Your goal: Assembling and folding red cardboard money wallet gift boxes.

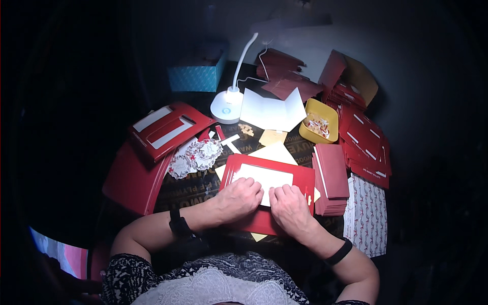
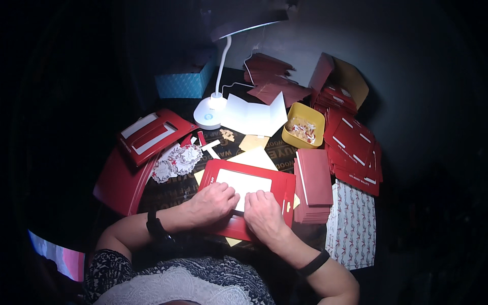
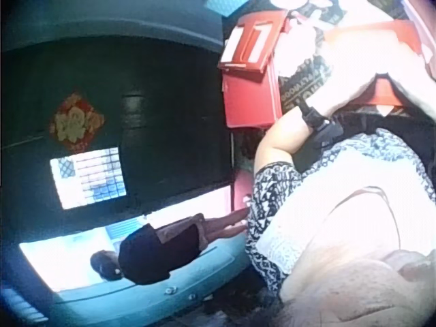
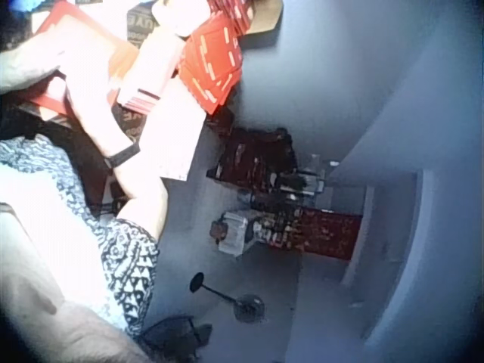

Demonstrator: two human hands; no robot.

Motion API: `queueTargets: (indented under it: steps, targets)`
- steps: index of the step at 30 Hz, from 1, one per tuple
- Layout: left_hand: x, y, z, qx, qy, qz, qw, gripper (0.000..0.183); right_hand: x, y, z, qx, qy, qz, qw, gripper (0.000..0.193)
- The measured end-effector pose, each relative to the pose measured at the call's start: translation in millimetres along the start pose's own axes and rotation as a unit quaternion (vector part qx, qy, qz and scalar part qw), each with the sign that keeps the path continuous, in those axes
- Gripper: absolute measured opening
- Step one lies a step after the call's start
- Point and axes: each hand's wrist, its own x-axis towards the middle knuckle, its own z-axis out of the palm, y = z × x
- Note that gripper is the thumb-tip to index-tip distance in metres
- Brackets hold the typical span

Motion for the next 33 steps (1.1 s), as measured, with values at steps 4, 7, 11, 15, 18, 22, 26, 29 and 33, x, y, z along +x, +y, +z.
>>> queueTargets:
  steps: [4, 7, 11, 15, 18, 22, 26, 29, 33]
  targets:
    - [0.5, -0.9, 1.3, 0.020, -0.003, 0.010, 1.000, 0.012, 3.0, 0.5, -6.7, -0.004, -0.055, -0.031, 0.998, 0.009]
    - [1.7, -3.0, -1.5, -0.007, -0.027, 0.005, 1.000, 0.012, 2.2, -0.1, -5.8, -0.005, -0.076, -0.034, 0.997, 0.011]
    - [1.0, -1.8, 0.9, -0.007, -0.012, -0.003, 1.000, 0.010, 1.7, 0.7, -5.6, 0.008, -0.098, -0.037, 0.994, 0.012]
    - [0.2, -0.3, -2.4, 0.004, -0.005, -0.013, 1.000, 0.009, -1.8, 0.6, -3.2, 0.022, -0.075, -0.014, 0.997, 0.014]
    - [-0.3, 1.8, -3.3, -0.016, 0.003, -0.038, 0.999, 0.007, -4.9, 3.3, -2.6, 0.047, -0.054, 0.000, 0.997, 0.014]
    - [-1.3, 1.5, -1.0, -0.031, 0.012, -0.054, 0.998, 0.008, -5.2, 8.6, -4.9, 0.100, -0.037, 0.016, 0.994, 0.006]
    - [-1.3, -0.5, -0.2, -0.065, 0.014, -0.072, 0.995, 0.009, -2.4, 15.0, -3.2, 0.110, -0.019, 0.018, 0.994, 0.003]
    - [0.3, -4.6, 2.5, -0.091, 0.034, -0.066, 0.993, 0.010, 1.4, 20.0, -3.3, 0.130, 0.019, 0.021, 0.991, 0.002]
    - [4.4, -15.2, 2.7, -0.162, 0.005, -0.088, 0.983, 0.009, 4.5, 27.6, -0.1, 0.195, 0.022, 0.043, 0.980, 0.002]
